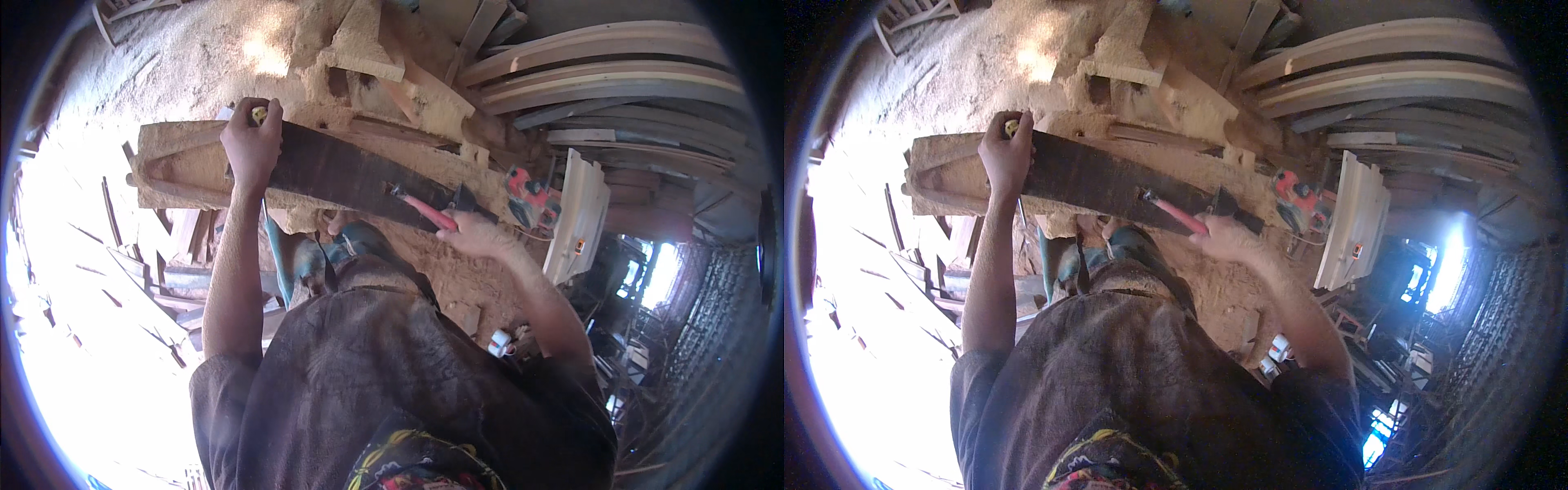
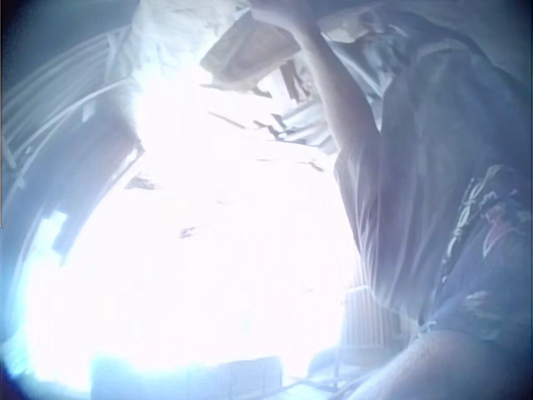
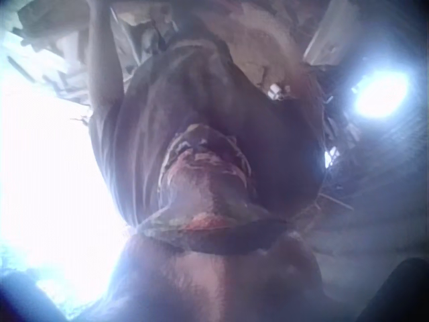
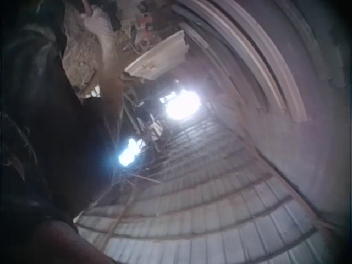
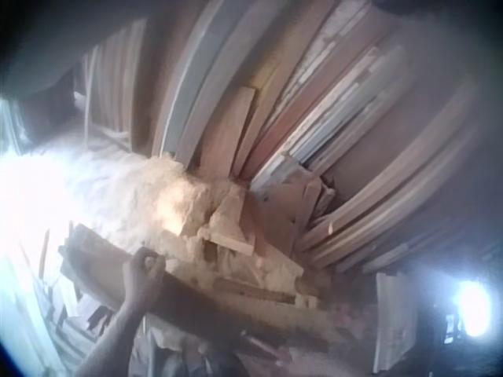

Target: The person uses a hammer and chisel to shape a piece of wood on a workbench. They repeatedly strike the chisel to remove material and occasionally use a hand saw to cut the wood.

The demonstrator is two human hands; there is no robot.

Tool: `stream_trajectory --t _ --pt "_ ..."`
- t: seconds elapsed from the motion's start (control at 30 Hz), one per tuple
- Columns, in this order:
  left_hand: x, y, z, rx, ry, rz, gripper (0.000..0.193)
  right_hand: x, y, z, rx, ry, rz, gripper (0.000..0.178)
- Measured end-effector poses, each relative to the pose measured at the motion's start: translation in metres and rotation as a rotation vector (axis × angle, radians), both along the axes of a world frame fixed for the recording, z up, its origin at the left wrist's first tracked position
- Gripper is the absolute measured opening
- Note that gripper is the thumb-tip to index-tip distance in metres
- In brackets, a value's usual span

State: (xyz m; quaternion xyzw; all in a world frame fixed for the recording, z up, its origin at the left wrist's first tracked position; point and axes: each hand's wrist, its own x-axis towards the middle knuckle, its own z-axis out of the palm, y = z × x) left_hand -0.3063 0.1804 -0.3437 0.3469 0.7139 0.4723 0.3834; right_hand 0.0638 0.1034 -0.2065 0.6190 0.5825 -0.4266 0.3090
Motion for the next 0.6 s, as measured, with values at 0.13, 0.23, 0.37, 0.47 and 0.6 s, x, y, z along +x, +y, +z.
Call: stream_trajectory --t 0.13,0.23,0.37,0.47,0.6 --pt "0.002 0.001 0.003 -0.012 -0.042 0.016 0.023 -0.018 0.041 0.022 -0.066 -0.105 0.130 0.055" --pt "0.000 0.000 -0.003 0.006 -0.003 0.021 0.023 -0.032 0.069 0.022 -0.179 -0.162 0.188 0.054" --pt "0.000 -0.002 -0.006 -0.017 -0.013 0.031 0.023 -0.063 0.085 0.037 -0.166 -0.304 0.402 0.048" --pt "0.001 -0.002 -0.008 -0.027 -0.003 0.019 0.024 -0.043 0.083 0.034 -0.151 -0.334 0.461 0.043" --pt "-0.001 -0.004 -0.019 0.012 0.084 -0.006 0.024 -0.044 0.088 0.034 -0.209 -0.389 0.490 0.041"
